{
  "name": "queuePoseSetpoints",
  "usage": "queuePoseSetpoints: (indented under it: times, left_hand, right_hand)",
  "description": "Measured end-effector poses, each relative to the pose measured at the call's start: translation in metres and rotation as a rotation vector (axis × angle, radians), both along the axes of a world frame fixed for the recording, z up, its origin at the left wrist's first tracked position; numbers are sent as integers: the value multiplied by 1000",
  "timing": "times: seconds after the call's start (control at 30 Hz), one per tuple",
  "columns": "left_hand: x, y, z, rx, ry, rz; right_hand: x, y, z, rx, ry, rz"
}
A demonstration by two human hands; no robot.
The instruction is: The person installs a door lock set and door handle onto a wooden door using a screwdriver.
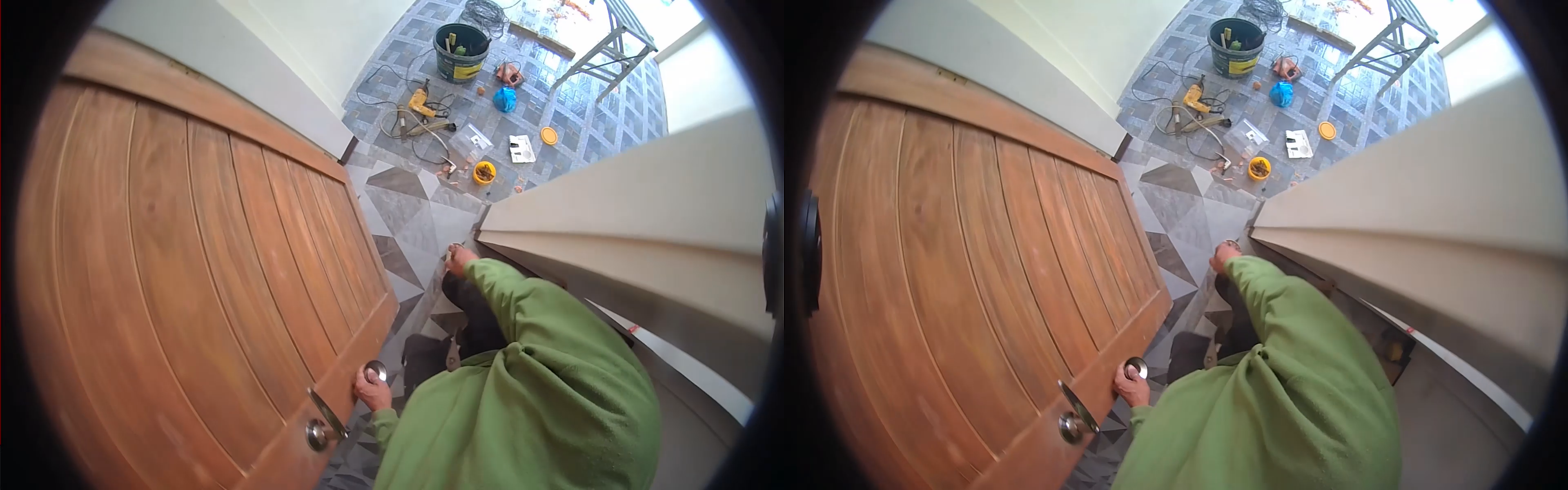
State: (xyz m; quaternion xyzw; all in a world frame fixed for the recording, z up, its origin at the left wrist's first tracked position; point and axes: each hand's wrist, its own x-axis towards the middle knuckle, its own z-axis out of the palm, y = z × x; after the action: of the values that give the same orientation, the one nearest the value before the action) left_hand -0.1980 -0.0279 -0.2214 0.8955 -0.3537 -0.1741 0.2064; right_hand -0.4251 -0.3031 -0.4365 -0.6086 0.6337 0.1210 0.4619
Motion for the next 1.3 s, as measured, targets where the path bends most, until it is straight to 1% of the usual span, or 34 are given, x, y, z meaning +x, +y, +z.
queuePoseSetpoints:
  times: [0.03, 0.07, 0.1, 0.13, 0.17, 0.2, 0.3, 0.33, 0.37, 0.4, 0.47, 0.5, 0.53, 0.57, 0.6, 0.63, 0.67, 0.7, 0.77, 0.83, 0.9, 0.93, 1.0, 1.03, 1.1, 1.2, 1.23, 1.27, 1.3]
  left_hand:
    - [-2, -7, 0, 26, -8, 116]
    - [-1, -14, 2, 33, -13, 110]
    - [-1, -21, 1, 65, -8, 149]
    - [-3, -28, -3, 97, -1, 192]
    - [-2, -34, -13, 131, 84, 232]
    - [-6, -51, -20, 137, 89, 227]
    - [-23, -115, -36, 109, 283, 142]
    - [-28, -139, -48, 121, 289, 132]
    - [-35, -162, -65, 111, 413, 145]
    - [-41, -185, -82, 104, 537, 159]
    - [-55, -232, -114, 136, 642, 49]
    - [-62, -251, -131, 162, 700, -26]
    - [-72, -279, -142, 145, 737, -92]
    - [-81, -300, -156, 158, 813, -83]
    - [-89, -316, -172, 174, 891, -68]
    - [-96, -326, -192, 189, 933, -68]
    - [-98, -336, -210, 209, 972, -69]
    - [-98, -350, -220, 273, 977, -75]
    - [-91, -367, -246, 299, 1002, -43]
    - [-77, -380, -266, 331, 1023, -9]
    - [-60, -394, -280, 425, 1005, 181]
    - [-50, -402, -281, 432, 1007, 191]
    - [-33, -415, -273, 536, 1048, 143]
    - [-33, -422, -273, 543, 1044, 153]
    - [-36, -431, -270, 459, 938, 225]
    - [-32, -436, -271, 483, 963, 264]
    - [-34, -438, -271, 438, 915, 225]
    - [-34, -436, -272, 436, 915, 225]
    - [-34, -436, -273, 432, 935, 227]
  right_hand:
    - [-2, -23, 7, 3, 15, -20]
    - [-7, -45, 15, 3, 32, -42]
    - [-10, -63, 27, -4, 55, -40]
    - [-13, -78, 18, 0, 59, -41]
    - [-18, -93, 8, -11, 44, -101]
    - [-25, -106, -7, -20, 31, -162]
    - [-43, -127, -60, -56, 75, -262]
    - [-47, -136, -75, -76, 111, -296]
    - [-54, -145, -93, 19, 100, -344]
    - [-59, -154, -110, 31, 108, -350]
    - [-66, -164, -151, -40, 138, -358]
    - [-66, -166, -176, -23, 142, -358]
    - [-69, -179, -204, -151, 147, -321]
    - [-71, -182, -231, -261, 157, -281]
    - [-68, -195, -245, -241, 169, -275]
    - [-61, -220, -246, -65, 60, -472]
    - [-55, -238, -261, 118, -48, -673]
    - [-57, -250, -301, 130, -36, -665]
    - [-62, -257, -392, -213, -7, -543]
    - [-51, -283, -427, -444, 73, -452]
    - [-39, -317, -442, -218, 26, -609]
    - [-37, -328, -460, -208, 30, -602]
    - [-33, -337, -491, -308, 125, -507]
    - [-31, -344, -503, -297, 121, -503]
    - [-29, -352, -517, -227, 98, -476]
    - [-24, -358, -533, -204, 127, -490]
    - [-22, -358, -542, -258, 155, -483]
    - [-23, -359, -549, -260, 154, -483]
    - [-20, -360, -552, -269, 211, -481]
